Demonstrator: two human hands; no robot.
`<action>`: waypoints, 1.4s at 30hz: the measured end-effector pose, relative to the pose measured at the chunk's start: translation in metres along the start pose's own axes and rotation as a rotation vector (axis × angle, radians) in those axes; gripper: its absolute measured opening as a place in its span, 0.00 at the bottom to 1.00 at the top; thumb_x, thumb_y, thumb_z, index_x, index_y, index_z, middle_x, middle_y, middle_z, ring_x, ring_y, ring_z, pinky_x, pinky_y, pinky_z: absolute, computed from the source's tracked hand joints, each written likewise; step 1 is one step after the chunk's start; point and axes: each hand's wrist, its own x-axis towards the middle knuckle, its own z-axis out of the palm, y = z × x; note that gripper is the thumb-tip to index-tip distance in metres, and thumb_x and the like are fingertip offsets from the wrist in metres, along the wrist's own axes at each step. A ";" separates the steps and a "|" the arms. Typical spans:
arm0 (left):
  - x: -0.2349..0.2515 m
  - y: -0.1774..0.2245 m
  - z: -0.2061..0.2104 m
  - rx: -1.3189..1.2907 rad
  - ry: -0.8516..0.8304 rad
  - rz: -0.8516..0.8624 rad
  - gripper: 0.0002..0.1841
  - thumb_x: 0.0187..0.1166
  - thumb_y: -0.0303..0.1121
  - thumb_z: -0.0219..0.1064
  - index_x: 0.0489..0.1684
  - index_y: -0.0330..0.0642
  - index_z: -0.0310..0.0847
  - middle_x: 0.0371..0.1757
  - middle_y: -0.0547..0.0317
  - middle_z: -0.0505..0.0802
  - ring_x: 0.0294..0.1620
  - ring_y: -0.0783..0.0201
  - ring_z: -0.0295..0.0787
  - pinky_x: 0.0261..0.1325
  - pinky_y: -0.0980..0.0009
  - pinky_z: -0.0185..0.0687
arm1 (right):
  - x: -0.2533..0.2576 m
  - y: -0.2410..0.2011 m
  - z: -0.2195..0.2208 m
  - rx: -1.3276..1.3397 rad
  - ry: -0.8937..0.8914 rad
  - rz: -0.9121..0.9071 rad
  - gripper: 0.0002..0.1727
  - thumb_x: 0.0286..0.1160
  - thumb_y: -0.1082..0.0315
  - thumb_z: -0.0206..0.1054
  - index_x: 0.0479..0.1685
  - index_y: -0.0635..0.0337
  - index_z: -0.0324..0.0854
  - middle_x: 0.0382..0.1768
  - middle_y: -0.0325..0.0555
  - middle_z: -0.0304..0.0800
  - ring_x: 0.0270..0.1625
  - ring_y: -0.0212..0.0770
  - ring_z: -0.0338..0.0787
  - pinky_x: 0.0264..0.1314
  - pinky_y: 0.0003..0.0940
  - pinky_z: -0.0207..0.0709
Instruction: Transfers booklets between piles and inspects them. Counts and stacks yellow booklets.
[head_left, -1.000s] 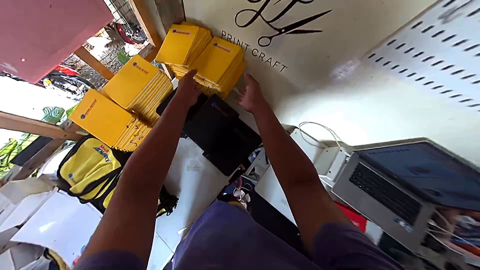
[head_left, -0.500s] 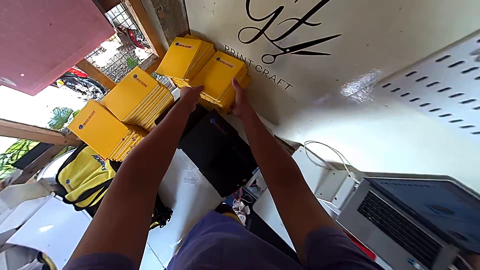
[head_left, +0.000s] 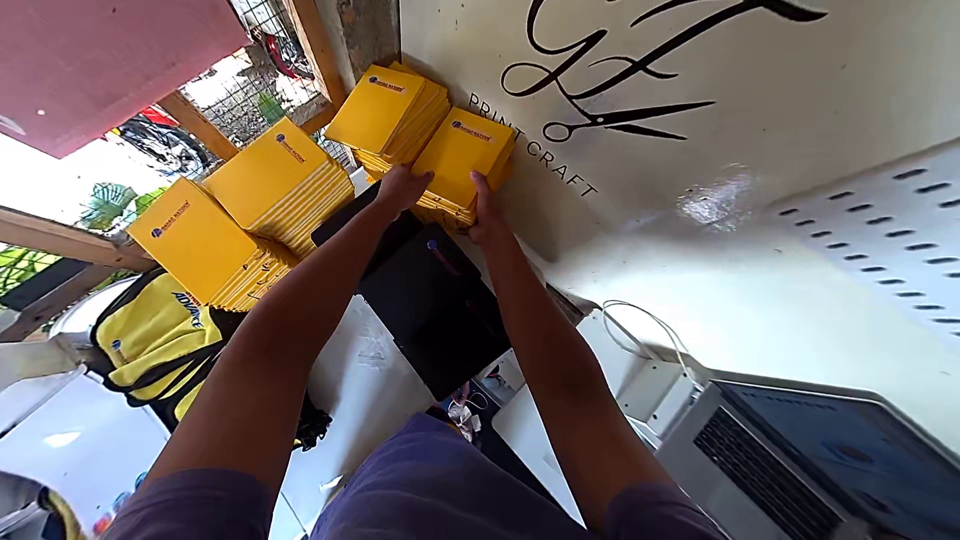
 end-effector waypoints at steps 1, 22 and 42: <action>0.002 0.001 0.001 0.009 0.009 -0.003 0.30 0.83 0.56 0.65 0.63 0.33 0.84 0.62 0.35 0.89 0.67 0.40 0.85 0.70 0.35 0.77 | -0.002 -0.001 -0.001 -0.021 0.011 0.012 0.55 0.62 0.24 0.68 0.85 0.54 0.65 0.74 0.57 0.80 0.74 0.57 0.83 0.68 0.64 0.81; -0.002 -0.007 0.008 -0.054 -0.081 0.116 0.43 0.89 0.68 0.30 0.95 0.48 0.56 0.89 0.45 0.72 0.90 0.46 0.66 0.89 0.35 0.57 | -0.008 0.000 -0.020 -0.030 -0.078 -0.033 0.51 0.63 0.24 0.68 0.86 0.42 0.65 0.80 0.52 0.76 0.79 0.58 0.78 0.68 0.69 0.78; -0.017 0.009 -0.010 -0.599 -0.263 -0.128 0.39 0.85 0.67 0.52 0.88 0.48 0.66 0.85 0.47 0.75 0.85 0.50 0.71 0.81 0.44 0.71 | -0.033 -0.027 -0.009 -0.140 -0.029 -0.065 0.44 0.69 0.37 0.72 0.80 0.56 0.71 0.68 0.55 0.85 0.66 0.52 0.89 0.62 0.53 0.87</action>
